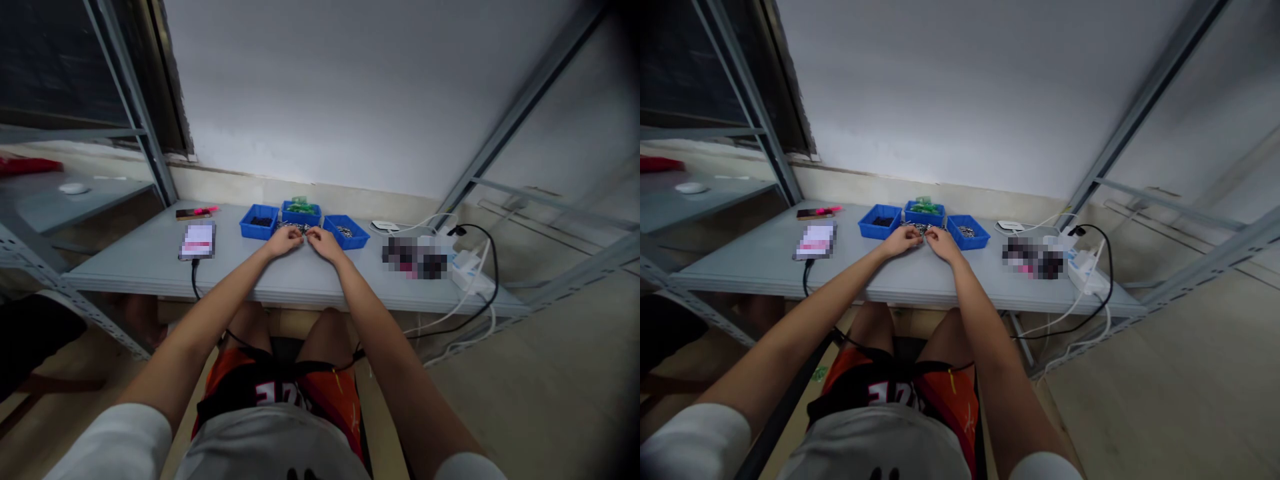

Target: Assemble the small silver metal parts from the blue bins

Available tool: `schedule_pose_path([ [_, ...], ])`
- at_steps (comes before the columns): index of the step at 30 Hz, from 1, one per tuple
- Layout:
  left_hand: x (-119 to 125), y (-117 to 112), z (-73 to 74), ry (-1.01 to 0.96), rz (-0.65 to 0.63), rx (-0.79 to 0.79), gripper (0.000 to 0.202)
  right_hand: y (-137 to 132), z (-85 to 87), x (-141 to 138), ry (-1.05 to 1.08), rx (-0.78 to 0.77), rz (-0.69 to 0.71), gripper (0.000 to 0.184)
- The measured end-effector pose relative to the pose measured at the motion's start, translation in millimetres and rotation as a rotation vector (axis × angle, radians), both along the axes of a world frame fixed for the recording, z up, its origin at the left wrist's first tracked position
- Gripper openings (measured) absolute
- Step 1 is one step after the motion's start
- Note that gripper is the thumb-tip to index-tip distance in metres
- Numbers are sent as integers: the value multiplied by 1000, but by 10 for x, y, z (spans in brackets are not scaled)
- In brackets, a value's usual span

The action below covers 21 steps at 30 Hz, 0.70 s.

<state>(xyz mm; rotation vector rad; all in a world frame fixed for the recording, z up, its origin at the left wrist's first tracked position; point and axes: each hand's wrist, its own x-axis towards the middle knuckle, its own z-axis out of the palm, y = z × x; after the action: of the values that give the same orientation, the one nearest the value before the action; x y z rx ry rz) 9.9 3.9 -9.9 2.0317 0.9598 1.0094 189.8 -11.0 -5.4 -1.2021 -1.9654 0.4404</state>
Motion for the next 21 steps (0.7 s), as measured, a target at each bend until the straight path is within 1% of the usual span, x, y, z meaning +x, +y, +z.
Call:
schedule_pose_path([
  [4,-5,-2,4,52,13,27,19,-23,32,-15,75,13,5,20],
  [7,-8,6,0,101,35,63,22,-35,42,-15,43,32,1,18],
  [10,-15,19,-11,117,49,88,24,-23,29,-4,-16,19,6,17],
  [15,-24,18,-6,84,70,109,22,4,-11,5,-69,-28,11,17],
  [18,-17,0,12,51,42,109,23,-6,-15,-2,-59,-58,35,16],
  [21,-7,-12,20,21,27,105,24,-20,-7,-7,-55,-52,67,15],
])
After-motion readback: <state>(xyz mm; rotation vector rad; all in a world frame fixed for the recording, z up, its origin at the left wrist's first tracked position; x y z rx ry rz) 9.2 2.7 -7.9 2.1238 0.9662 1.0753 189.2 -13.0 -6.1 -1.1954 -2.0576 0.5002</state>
